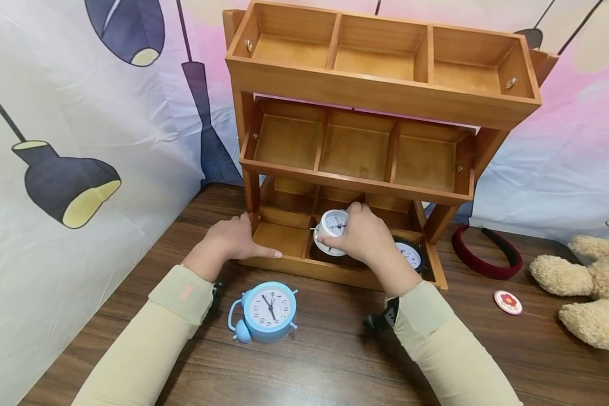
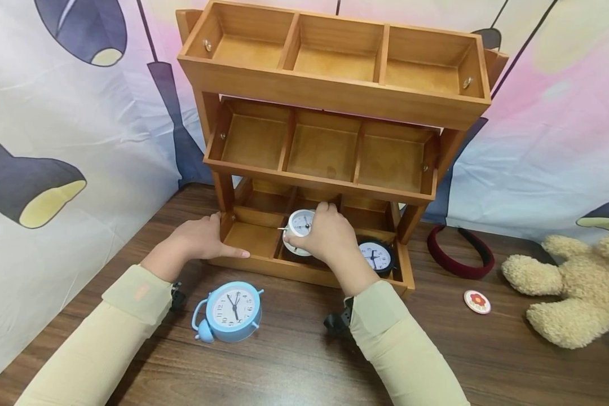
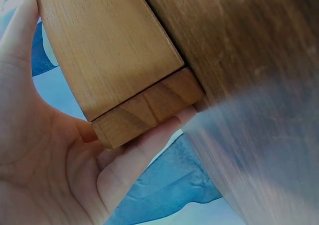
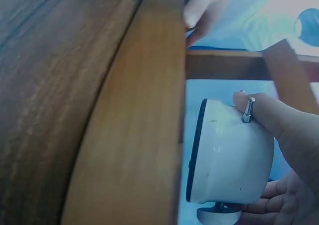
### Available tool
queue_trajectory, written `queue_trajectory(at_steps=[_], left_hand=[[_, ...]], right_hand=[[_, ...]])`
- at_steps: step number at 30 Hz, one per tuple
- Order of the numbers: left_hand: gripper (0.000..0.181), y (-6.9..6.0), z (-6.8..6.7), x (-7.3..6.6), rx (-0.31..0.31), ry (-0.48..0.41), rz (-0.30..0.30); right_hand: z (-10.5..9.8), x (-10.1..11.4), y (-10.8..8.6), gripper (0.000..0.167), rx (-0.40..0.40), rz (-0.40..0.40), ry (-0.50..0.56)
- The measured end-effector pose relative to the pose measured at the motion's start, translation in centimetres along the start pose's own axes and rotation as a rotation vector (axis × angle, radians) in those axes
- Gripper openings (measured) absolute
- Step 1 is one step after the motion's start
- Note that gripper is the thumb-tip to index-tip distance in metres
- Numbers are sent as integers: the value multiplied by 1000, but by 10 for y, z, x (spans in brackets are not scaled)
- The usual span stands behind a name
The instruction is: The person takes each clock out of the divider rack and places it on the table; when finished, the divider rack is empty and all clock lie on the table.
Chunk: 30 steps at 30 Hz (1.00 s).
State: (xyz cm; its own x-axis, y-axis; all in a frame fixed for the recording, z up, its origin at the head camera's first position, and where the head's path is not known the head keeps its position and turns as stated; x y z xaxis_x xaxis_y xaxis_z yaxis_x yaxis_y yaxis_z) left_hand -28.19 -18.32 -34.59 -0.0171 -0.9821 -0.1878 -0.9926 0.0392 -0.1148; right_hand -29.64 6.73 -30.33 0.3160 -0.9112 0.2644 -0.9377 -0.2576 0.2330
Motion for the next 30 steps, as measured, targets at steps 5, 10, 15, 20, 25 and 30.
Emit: queue_trajectory(at_steps=[5, 10, 15, 20, 25, 30], left_hand=[[139, 0, 1, 0, -7, -7, 1], [139, 1, 2, 0, -7, -2, 3], [139, 0, 2, 0, 0, 4, 2], [140, 0, 1, 0, 8, 5, 3], [138, 1, 1, 1, 9, 1, 2], [137, 1, 2, 1, 13, 1, 2]], right_hand=[[-14, 5, -9, 89, -9, -8, 16], [-23, 7, -23, 89, 9, -1, 43], [-29, 8, -40, 88, 33, 5, 64], [-34, 9, -59, 89, 35, -34, 47], [-38, 14, -77, 92, 32, -81, 29], [-39, 18, -95, 86, 13, -140, 26]])
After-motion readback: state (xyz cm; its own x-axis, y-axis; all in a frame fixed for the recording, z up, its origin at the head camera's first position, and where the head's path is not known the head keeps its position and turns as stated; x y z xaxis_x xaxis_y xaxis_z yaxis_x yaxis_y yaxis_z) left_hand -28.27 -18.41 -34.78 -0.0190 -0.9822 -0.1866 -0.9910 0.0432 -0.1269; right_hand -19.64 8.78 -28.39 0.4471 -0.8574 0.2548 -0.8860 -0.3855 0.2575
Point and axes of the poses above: each hand's wrist, its own y-axis towards the middle knuckle, its own z-axis out of the palm, x = y × z, the point moved 5 cm from there along y, towards the middle knuckle, and after that the axes turned 6 degrees about -x, right-handed, at the moved point
